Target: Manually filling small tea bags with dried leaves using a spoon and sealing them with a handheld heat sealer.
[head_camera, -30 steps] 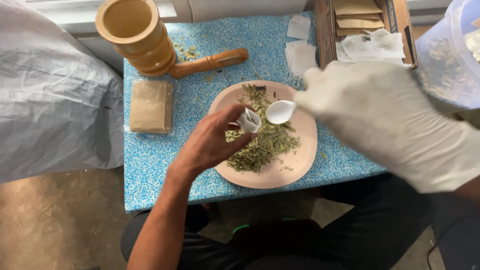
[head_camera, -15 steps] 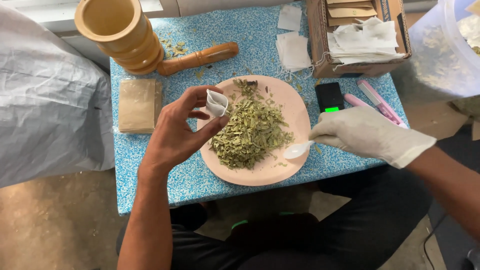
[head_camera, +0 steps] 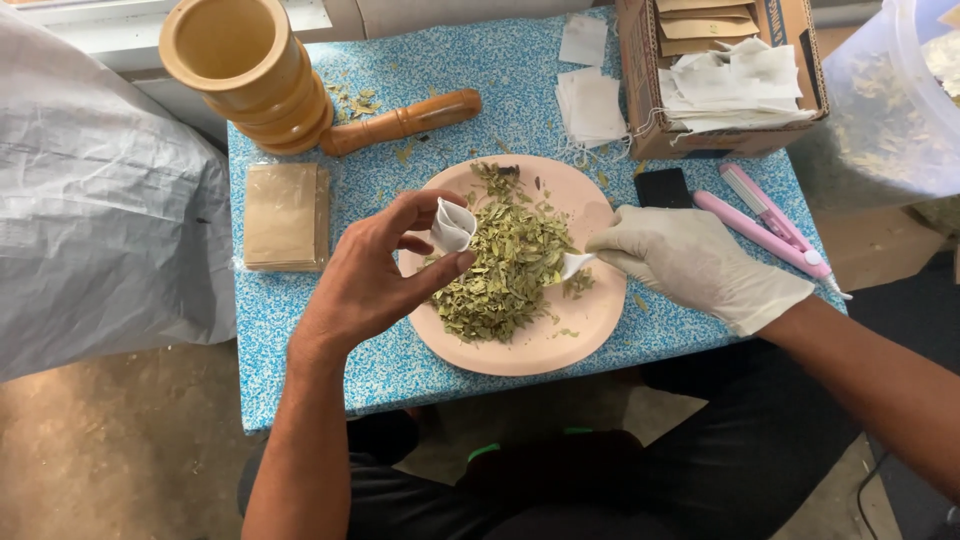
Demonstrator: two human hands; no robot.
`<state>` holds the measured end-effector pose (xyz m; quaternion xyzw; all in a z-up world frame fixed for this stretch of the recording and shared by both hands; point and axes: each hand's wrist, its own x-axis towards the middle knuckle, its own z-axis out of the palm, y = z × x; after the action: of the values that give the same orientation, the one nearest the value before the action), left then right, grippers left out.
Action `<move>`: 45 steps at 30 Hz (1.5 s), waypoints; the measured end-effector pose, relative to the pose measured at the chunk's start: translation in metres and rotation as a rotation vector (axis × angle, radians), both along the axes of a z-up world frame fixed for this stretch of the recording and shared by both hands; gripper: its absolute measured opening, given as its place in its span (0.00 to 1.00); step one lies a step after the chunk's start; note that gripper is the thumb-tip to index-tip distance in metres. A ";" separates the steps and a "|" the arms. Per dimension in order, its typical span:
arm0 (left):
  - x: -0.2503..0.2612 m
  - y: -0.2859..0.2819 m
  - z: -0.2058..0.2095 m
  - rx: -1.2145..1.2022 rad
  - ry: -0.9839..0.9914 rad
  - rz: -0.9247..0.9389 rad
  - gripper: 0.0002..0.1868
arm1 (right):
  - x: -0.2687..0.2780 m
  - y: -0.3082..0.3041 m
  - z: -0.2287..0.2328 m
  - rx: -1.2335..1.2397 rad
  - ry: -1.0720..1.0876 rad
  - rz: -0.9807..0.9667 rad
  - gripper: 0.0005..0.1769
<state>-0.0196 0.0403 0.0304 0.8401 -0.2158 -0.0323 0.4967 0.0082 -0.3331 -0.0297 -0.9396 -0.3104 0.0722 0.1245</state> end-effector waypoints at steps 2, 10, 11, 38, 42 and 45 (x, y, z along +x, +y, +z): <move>0.000 -0.001 -0.002 0.001 -0.003 -0.003 0.24 | -0.002 0.001 0.006 -0.017 0.000 -0.031 0.13; 0.001 -0.009 -0.014 0.038 -0.068 -0.045 0.24 | -0.002 -0.002 0.027 0.103 0.079 -0.092 0.16; 0.000 -0.011 -0.014 0.060 -0.051 -0.050 0.23 | -0.002 -0.002 0.031 0.080 0.078 -0.100 0.17; -0.002 -0.038 -0.033 0.213 -0.031 -0.114 0.22 | -0.004 0.031 0.116 -0.031 -0.181 0.005 0.15; -0.002 -0.037 -0.035 0.183 -0.014 -0.123 0.22 | -0.004 0.036 0.120 -0.077 -0.229 0.031 0.15; -0.003 -0.037 -0.033 0.182 -0.005 -0.127 0.21 | -0.007 0.037 0.118 -0.071 -0.354 0.134 0.14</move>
<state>-0.0221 0.0034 -0.0029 0.8664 -0.2658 -0.0811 0.4149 0.0011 -0.2956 0.0885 -0.9187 -0.3867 -0.0750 0.0294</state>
